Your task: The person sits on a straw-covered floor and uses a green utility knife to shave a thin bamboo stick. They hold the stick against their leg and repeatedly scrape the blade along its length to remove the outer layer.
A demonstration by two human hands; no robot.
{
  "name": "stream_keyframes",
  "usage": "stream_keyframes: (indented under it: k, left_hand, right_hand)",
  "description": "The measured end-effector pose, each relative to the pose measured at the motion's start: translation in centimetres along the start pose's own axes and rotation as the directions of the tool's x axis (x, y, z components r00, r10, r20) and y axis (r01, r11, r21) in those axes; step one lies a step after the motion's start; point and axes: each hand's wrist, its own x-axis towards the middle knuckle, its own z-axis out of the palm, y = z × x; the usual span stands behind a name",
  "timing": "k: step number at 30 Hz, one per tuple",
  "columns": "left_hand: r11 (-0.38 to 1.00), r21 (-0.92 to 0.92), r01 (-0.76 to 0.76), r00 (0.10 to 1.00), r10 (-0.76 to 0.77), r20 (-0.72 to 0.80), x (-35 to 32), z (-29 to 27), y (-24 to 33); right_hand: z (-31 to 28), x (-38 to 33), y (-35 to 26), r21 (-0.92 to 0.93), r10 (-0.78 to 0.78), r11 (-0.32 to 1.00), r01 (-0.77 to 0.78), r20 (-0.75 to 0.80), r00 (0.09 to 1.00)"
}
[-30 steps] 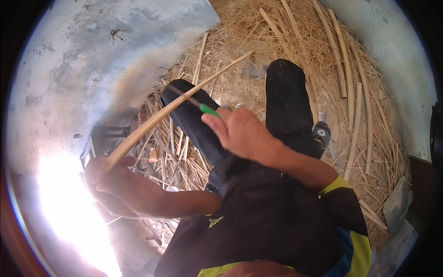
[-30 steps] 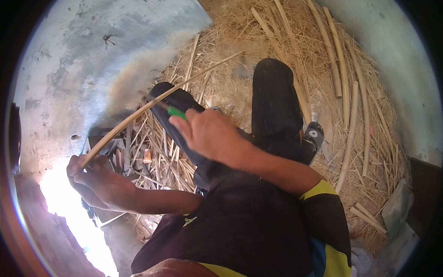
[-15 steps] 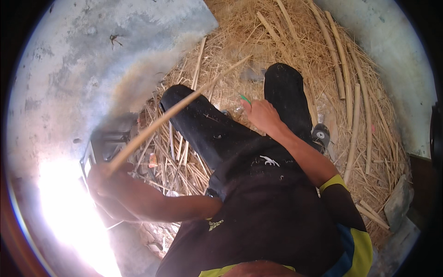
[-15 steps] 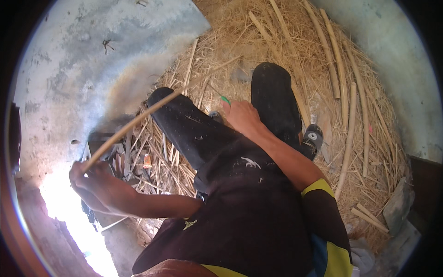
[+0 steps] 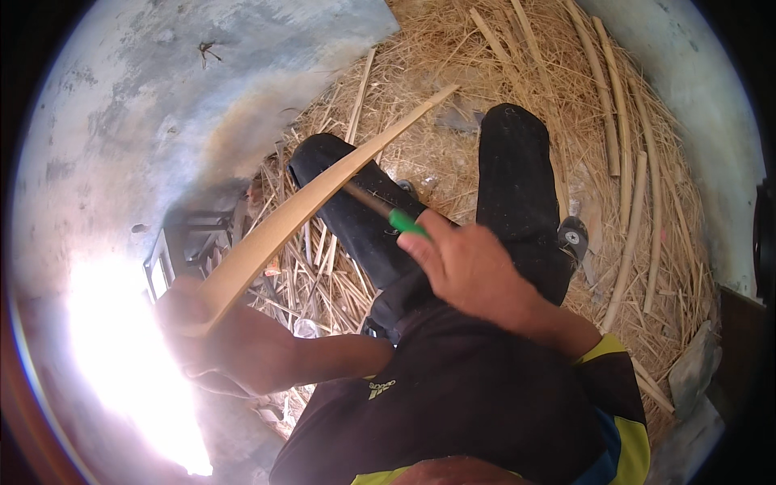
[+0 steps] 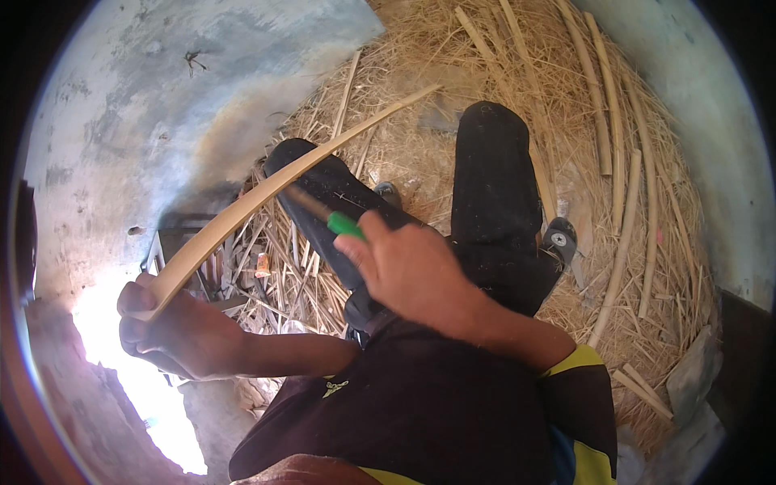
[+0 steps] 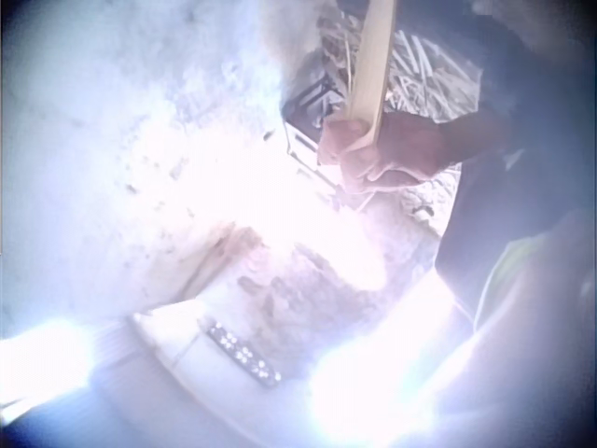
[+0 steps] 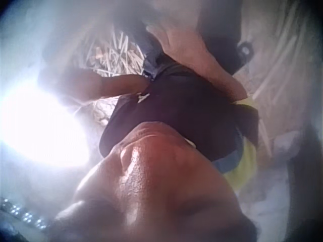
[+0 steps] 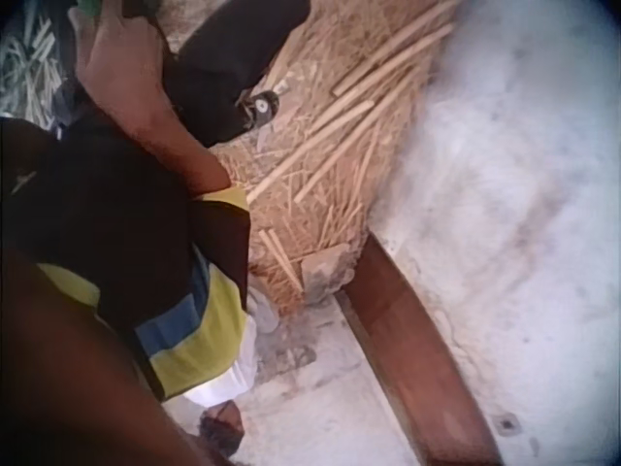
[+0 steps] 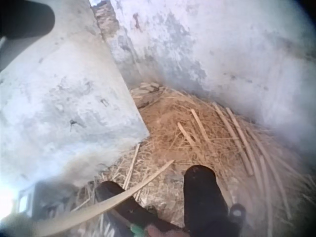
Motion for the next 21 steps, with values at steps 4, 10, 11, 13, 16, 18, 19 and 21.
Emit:
stream_keyframes:
  k: [4,10,11,13,16,18,19,21]
  left_hand:
    - [0.985,-0.166,0.039,0.999,-0.042,-0.014,-0.2,-0.8,0.0]
    - [0.996,0.078,-0.029,0.999,0.026,0.038,-1.5,-1.1,1.0]
    - [0.995,-0.095,-0.015,0.998,0.021,0.062,-1.8,-2.5,-0.1]
    - [0.966,-0.259,0.011,0.998,0.007,0.068,-1.8,-1.8,0.1]
    - [0.971,-0.238,-0.018,0.979,0.065,0.192,-0.9,1.4,0.7]
    - [0.977,-0.130,-0.166,0.896,0.205,0.394,-0.1,1.9,0.8]
    - [0.979,-0.089,-0.185,0.883,0.205,0.423,0.0,1.7,1.0]
    - [0.973,-0.016,-0.232,0.854,0.212,0.476,0.3,1.4,1.2]
  right_hand:
    - [0.9,-0.8,0.4,-0.002,0.015,1.000,-0.015,-0.055,0.998]
    - [-0.5,-1.7,0.1,0.238,0.002,0.970,0.045,-0.192,0.981]
    - [-0.8,-2.2,-0.5,0.259,-0.073,0.958,0.120,-0.185,0.980]
    - [0.1,-2.9,-1.6,0.293,-0.259,0.912,0.287,-0.128,0.957]
    - [1.0,-2.9,-1.0,0.209,-0.238,0.938,0.275,-0.189,0.953]
    - [1.6,-2.8,-0.5,0.154,-0.254,0.941,0.300,-0.259,0.932]
    - [1.9,-2.5,-0.5,0.129,-0.267,0.941,0.314,-0.287,0.920]
    - [2.8,-2.3,0.0,0.072,-0.267,0.950,0.304,-0.317,0.910]
